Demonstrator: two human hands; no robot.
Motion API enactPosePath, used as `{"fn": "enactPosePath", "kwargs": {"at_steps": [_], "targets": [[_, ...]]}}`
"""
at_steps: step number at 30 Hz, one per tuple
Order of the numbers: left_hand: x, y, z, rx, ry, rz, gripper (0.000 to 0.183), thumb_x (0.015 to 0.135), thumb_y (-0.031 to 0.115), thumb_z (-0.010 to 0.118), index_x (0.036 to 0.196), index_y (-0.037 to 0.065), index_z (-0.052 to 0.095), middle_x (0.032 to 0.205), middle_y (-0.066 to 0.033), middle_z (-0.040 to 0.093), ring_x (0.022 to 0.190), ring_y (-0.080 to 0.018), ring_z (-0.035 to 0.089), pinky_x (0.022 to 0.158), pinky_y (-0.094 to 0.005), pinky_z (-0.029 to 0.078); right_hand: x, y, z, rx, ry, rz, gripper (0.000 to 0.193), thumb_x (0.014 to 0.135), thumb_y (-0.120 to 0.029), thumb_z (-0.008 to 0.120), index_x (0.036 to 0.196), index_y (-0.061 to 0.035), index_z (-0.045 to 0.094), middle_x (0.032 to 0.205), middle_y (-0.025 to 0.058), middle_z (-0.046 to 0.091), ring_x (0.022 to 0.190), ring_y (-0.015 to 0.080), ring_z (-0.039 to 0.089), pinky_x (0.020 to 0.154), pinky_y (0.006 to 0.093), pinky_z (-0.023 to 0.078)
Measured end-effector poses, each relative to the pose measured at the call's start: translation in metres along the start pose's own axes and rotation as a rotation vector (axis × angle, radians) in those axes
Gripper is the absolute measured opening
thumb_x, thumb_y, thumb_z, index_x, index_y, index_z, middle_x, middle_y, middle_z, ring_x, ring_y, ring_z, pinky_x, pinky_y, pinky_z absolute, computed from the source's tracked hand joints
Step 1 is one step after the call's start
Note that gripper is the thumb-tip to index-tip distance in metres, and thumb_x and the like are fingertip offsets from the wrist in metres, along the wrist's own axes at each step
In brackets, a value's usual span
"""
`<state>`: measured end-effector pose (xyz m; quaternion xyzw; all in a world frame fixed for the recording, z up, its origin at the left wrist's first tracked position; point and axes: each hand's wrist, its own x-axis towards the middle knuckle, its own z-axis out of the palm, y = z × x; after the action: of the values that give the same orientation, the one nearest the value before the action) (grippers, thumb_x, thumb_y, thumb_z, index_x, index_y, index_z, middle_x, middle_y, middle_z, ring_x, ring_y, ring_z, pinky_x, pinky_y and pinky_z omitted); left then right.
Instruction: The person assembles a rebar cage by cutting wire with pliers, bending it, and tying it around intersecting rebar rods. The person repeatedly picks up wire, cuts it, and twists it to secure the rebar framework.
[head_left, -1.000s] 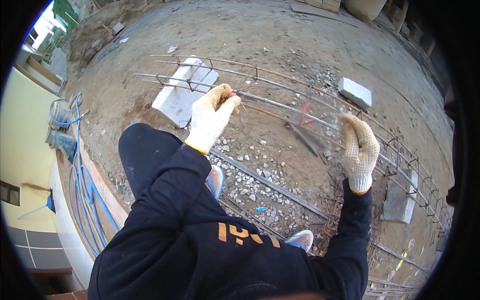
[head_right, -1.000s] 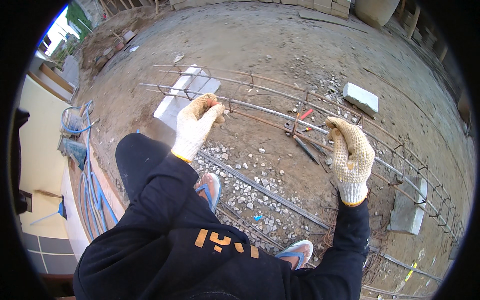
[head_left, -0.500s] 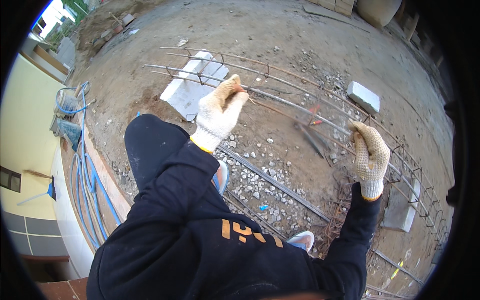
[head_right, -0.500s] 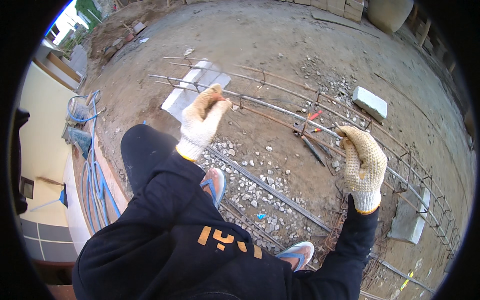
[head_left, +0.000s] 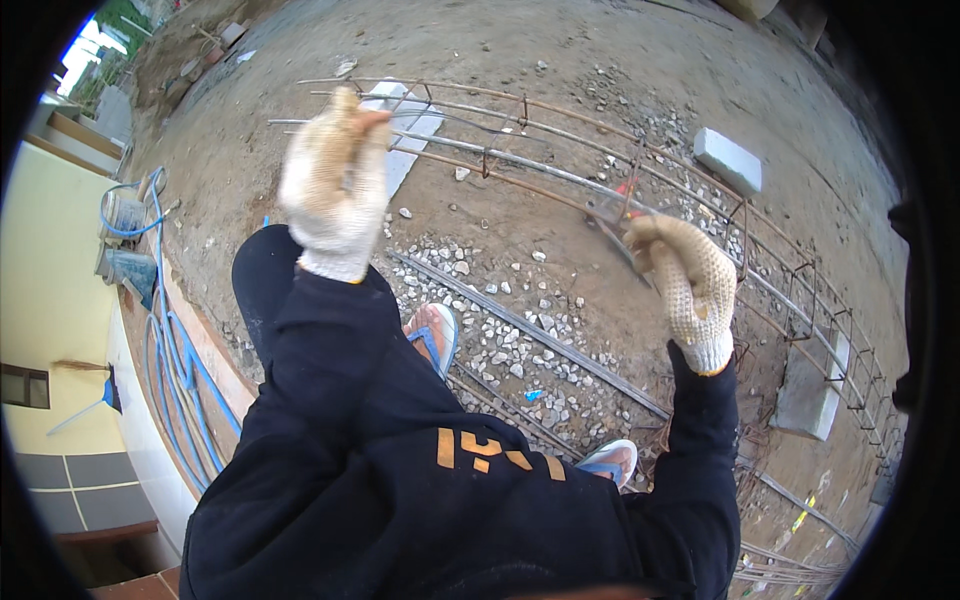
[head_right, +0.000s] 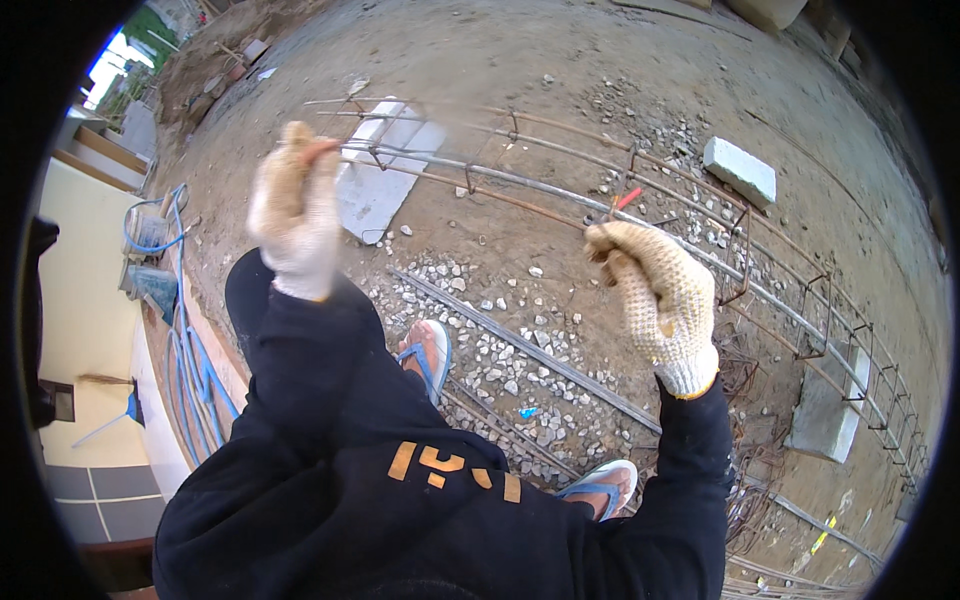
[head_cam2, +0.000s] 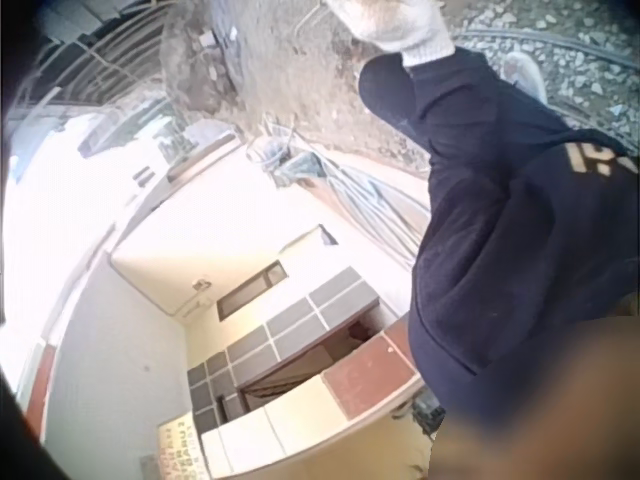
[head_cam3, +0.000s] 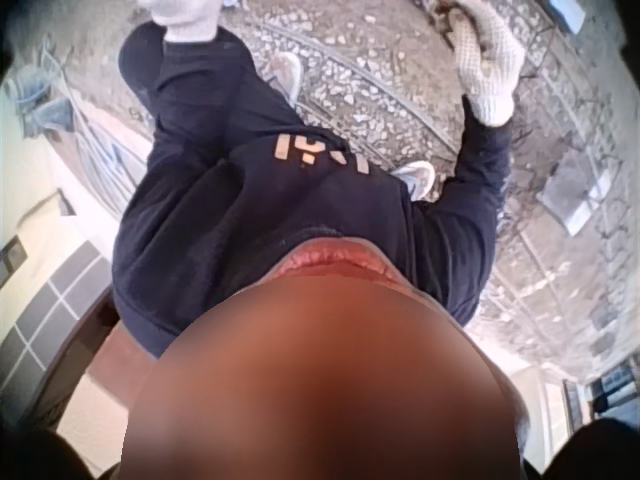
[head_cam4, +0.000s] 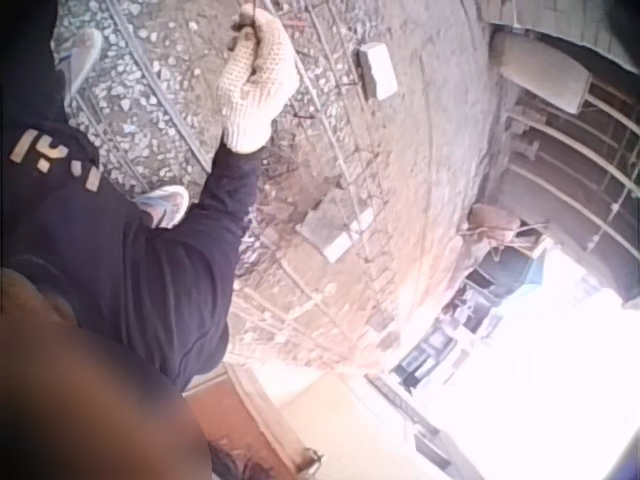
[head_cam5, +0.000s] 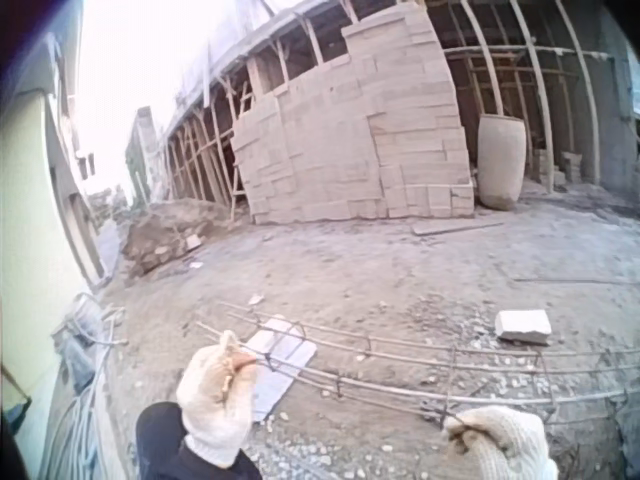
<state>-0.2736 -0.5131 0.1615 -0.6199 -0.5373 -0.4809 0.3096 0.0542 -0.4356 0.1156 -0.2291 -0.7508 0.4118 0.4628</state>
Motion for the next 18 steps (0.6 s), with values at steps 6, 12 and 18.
{"fn": "enactPosePath", "kwargs": {"at_steps": [6,12,18], "targets": [[-0.036,0.036,0.038,-0.276,-0.41,-0.132,0.026,0.082,0.014,0.079,0.106,0.009,0.073,0.089,-0.009,0.074,0.077,-0.0232,0.072,0.069,-0.0308,0.057,0.008,-0.013,-0.003,-0.218,0.003,-0.072,0.033,0.087,0.001,0.069,0.12,-0.0045,0.068,0.092,0.0101,0.073,0.078,0.0178,0.07,0.07,0.0303,0.055],[-0.04,0.045,0.033,-0.25,-0.504,-0.153,0.038,0.082,0.007,0.079,0.118,0.002,0.067,0.093,-0.0081,0.073,0.074,-0.0149,0.068,0.069,-0.0277,0.054,0.004,-0.012,0.0,-0.533,-0.092,-0.152,0.021,0.087,-0.011,0.071,0.108,-0.0109,0.073,0.083,0.0102,0.071,0.072,0.026,0.069,0.065,0.0332,0.054],[-0.045,0.054,0.04,-0.193,-0.489,-0.332,0.04,0.081,0.01,0.08,0.118,0.004,0.066,0.093,-0.0056,0.073,0.067,-0.0099,0.062,0.063,-0.0249,0.051,-0.001,-0.006,-0.006,-0.419,-0.021,0.054,0.013,0.093,-0.01,0.065,0.103,-0.0057,0.071,0.077,0.0101,0.069,0.062,0.0192,0.067,0.06,0.0311,0.052]]}}
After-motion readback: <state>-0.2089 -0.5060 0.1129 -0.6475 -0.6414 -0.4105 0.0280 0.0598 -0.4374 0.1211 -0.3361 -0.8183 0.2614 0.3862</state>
